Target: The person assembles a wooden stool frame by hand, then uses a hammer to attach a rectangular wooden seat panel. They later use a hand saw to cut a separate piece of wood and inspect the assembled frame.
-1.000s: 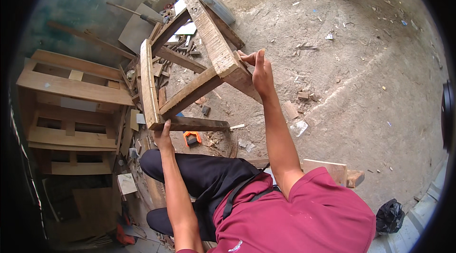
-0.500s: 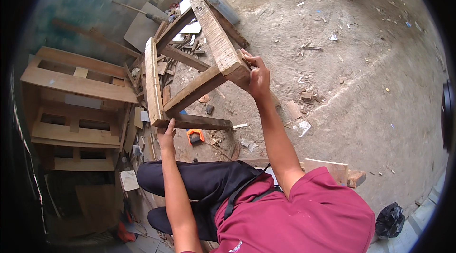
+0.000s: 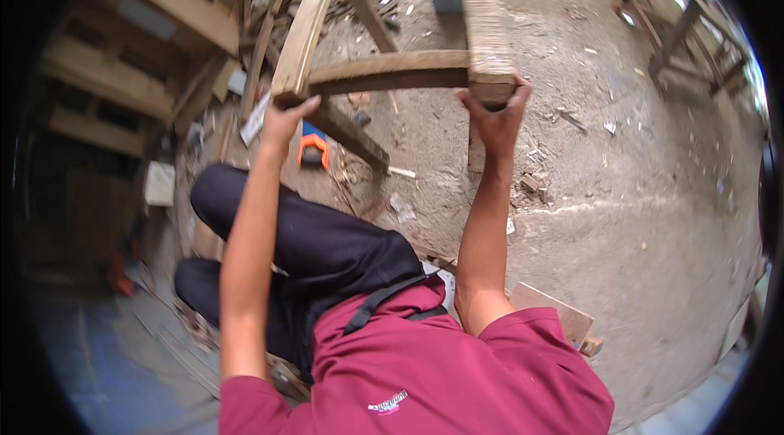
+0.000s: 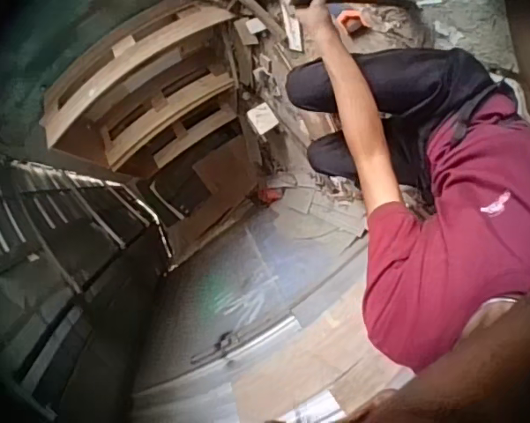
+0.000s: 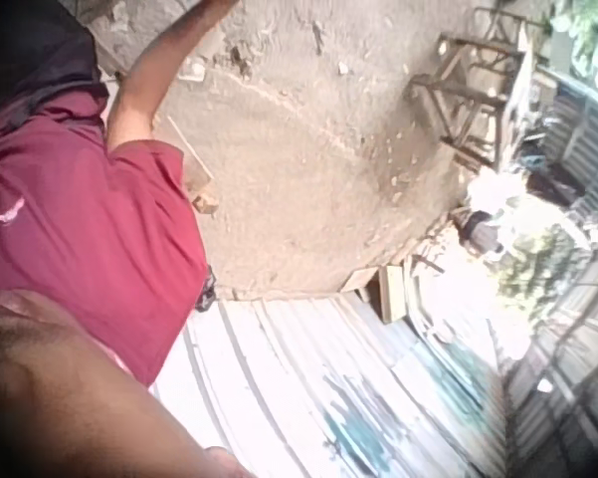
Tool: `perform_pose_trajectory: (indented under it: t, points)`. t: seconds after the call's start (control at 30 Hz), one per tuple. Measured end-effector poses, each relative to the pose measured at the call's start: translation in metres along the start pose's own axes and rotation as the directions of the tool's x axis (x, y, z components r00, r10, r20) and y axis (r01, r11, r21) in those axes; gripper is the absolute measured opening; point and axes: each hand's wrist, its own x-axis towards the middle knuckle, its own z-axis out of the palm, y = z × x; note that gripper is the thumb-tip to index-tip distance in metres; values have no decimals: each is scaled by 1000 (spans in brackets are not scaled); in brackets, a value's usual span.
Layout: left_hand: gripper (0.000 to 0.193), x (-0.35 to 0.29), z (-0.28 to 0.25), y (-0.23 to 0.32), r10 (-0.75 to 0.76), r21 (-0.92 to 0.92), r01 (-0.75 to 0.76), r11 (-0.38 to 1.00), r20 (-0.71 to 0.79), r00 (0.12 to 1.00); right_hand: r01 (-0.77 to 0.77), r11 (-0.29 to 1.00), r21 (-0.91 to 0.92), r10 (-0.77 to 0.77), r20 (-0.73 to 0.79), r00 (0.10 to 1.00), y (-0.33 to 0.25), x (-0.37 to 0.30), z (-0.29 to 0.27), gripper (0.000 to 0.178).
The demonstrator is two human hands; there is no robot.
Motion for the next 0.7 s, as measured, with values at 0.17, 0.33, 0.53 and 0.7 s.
perform_pose_trajectory:
  t: [0.17, 0.33, 0.53, 0.7]
  points:
    - [66, -4, -39, 41, -236, 256, 158, 954, 313, 920, -111, 994, -11, 110, -43, 993, -4, -7, -2, 68]
    - [86, 1, -62, 53, -199, 407, 59, 911, 312, 929, 25, 983, -183, -28, -12, 1000, -2, -7, -4, 43]
    - [88, 17, -51, 1, -49, 148, -7, 989, 375, 926, 4, 958, -287, 5, 29, 1000, -12, -2, 1, 44]
    - [81, 12, -31, 0, -69, 112, 35, 993, 314, 947, -55, 889, -454, 127, 129, 983, -30, 1, -9, 42]
